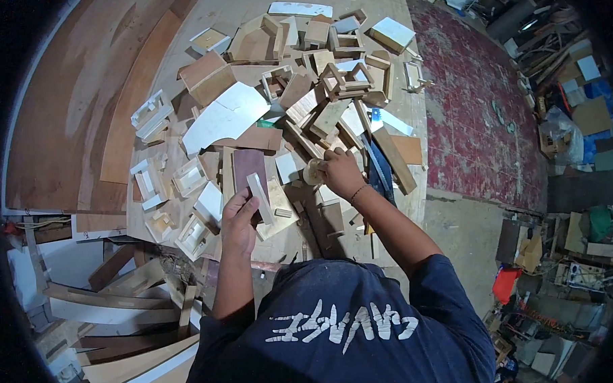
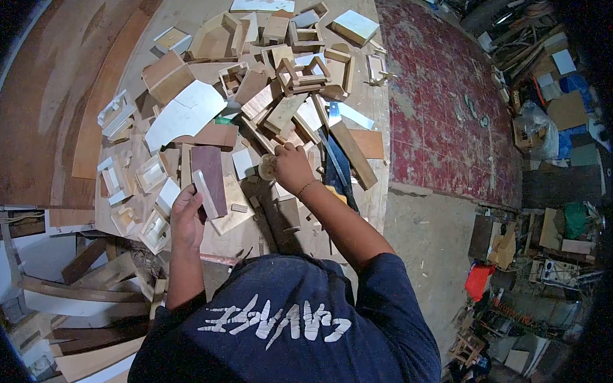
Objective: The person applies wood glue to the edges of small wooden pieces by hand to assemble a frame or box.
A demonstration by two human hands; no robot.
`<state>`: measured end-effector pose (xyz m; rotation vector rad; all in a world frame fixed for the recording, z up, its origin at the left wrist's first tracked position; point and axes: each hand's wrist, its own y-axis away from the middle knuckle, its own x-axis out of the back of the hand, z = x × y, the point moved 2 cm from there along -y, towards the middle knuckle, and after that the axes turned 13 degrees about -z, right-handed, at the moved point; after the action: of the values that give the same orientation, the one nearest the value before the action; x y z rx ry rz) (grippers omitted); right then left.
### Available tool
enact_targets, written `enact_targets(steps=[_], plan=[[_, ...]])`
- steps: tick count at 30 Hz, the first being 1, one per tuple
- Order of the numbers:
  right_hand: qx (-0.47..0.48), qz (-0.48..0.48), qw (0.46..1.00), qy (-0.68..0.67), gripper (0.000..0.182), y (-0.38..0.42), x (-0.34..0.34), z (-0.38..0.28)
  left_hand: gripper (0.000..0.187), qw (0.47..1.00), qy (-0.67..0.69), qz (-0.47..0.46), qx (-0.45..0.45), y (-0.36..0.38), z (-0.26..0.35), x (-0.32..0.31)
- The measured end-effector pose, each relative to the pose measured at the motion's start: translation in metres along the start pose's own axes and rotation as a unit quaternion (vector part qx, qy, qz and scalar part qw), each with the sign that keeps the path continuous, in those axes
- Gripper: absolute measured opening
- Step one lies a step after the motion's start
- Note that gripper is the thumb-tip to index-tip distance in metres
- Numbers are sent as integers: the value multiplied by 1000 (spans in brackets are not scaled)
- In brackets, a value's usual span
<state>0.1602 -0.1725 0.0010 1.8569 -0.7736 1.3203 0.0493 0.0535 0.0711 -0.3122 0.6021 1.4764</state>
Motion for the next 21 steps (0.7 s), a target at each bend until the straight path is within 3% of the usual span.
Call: enact_targets(steps=[11, 14, 17, 21], plan=[[-48, 111, 992, -47, 8, 32, 38, -1, 31, 999, -17, 32, -1, 9, 0, 9], [-54, 154, 977, -135, 9, 44, 34, 4, 32, 1000, -13, 25, -4, 7, -2, 7], [-121, 179, 919, -329, 11, 54, 21, 11, 32, 1000, -11, 13, -3, 4, -3, 0], [-147, 146, 910, -359, 10, 67, 6, 14, 30, 1000, -8, -11, 4, 2, -1, -6]])
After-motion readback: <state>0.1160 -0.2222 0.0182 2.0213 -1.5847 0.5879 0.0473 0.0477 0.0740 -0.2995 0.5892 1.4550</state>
